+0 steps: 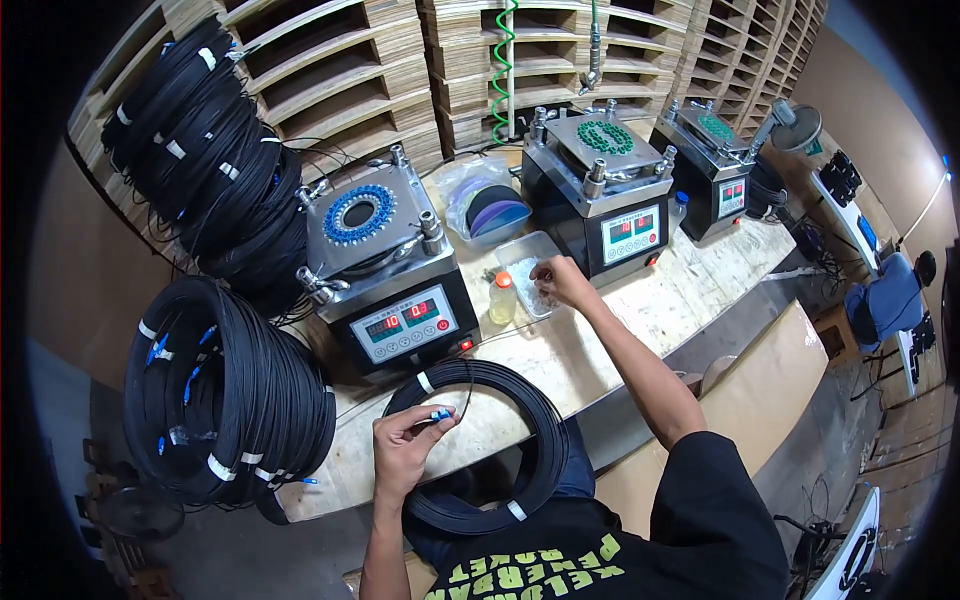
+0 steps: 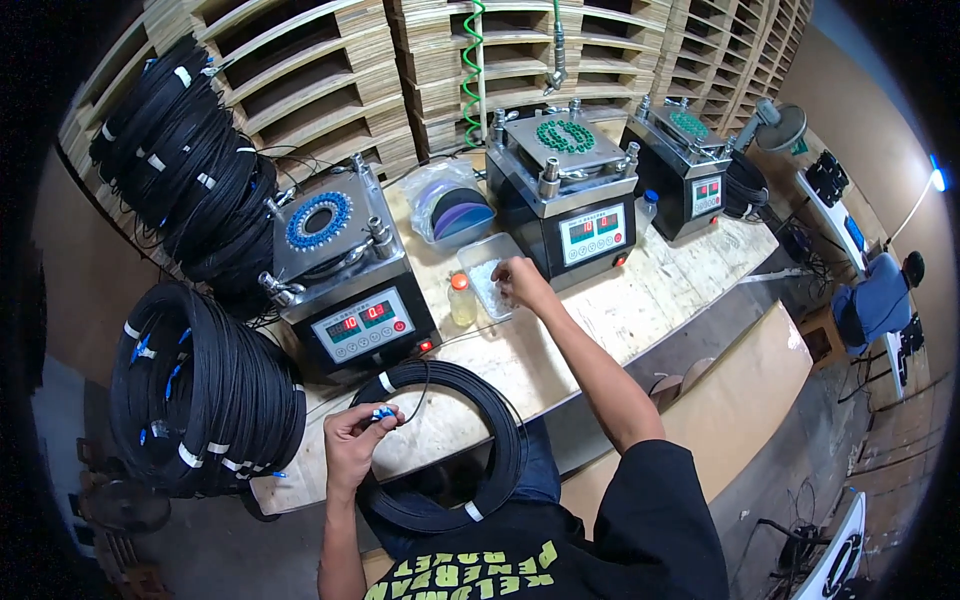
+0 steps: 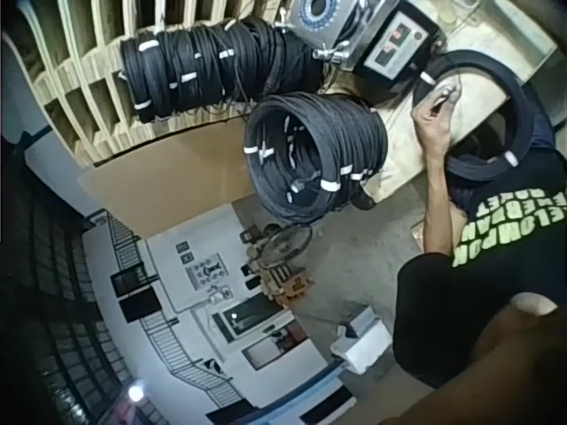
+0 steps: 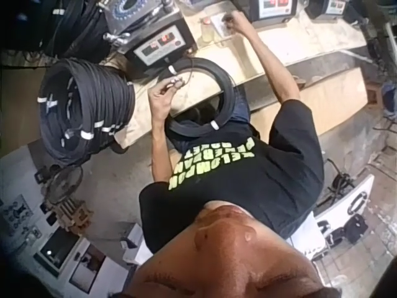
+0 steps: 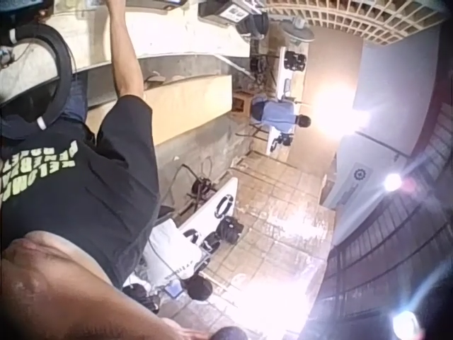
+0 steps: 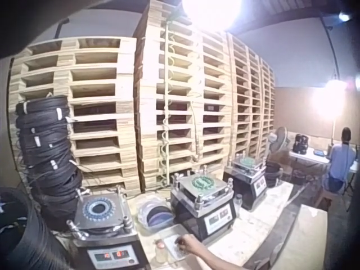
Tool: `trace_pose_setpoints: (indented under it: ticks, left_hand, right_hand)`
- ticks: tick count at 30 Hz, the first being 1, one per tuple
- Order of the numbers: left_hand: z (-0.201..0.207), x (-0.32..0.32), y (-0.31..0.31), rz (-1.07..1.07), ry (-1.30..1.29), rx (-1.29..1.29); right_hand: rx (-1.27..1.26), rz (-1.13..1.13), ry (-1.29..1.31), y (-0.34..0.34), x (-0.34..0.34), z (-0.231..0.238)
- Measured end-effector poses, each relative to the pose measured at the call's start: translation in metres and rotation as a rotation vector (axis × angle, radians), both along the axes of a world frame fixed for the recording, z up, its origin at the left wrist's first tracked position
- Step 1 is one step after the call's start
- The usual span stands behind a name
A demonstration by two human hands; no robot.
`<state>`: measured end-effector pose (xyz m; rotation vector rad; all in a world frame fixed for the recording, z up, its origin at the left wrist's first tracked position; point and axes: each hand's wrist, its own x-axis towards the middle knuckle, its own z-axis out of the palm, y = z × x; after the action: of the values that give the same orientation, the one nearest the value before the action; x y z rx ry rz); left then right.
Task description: Process fiber optic cable ends using polishing and testing machines in a production setting.
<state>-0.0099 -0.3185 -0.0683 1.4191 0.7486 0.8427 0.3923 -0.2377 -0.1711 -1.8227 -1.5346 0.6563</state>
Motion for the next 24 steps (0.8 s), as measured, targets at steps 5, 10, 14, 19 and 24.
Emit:
trace_pose_setpoints:
  ticks: [5, 10, 14, 19, 24]
  left_hand:
    - [0.001, 0.004, 0.001, 0.008, -0.008, -0.024]
    - [0.007, 0.004, 0.001, 0.042, 0.013, -0.028]
    - [0.001, 0.010, 0.009, 0.043, 0.066, 0.098]
    - [0.012, 0.017, 0.011, 0.044, 0.049, 0.123]
    - [0.013, 0.017, 0.009, 0.092, 0.051, 0.108]
  right_hand:
    - [0.046, -0.006, 0.240, -0.019, -0.001, 0.026]
    - [0.050, 0.065, 0.564, -0.044, -0.027, 0.068]
    - [0.114, 0.100, 0.570, -0.062, -0.070, 0.111]
    - [0.128, 0.241, 0.686, -0.079, -0.131, 0.153]
    - [0.216, 0.480, 0.633, -0.085, -0.170, 0.164]
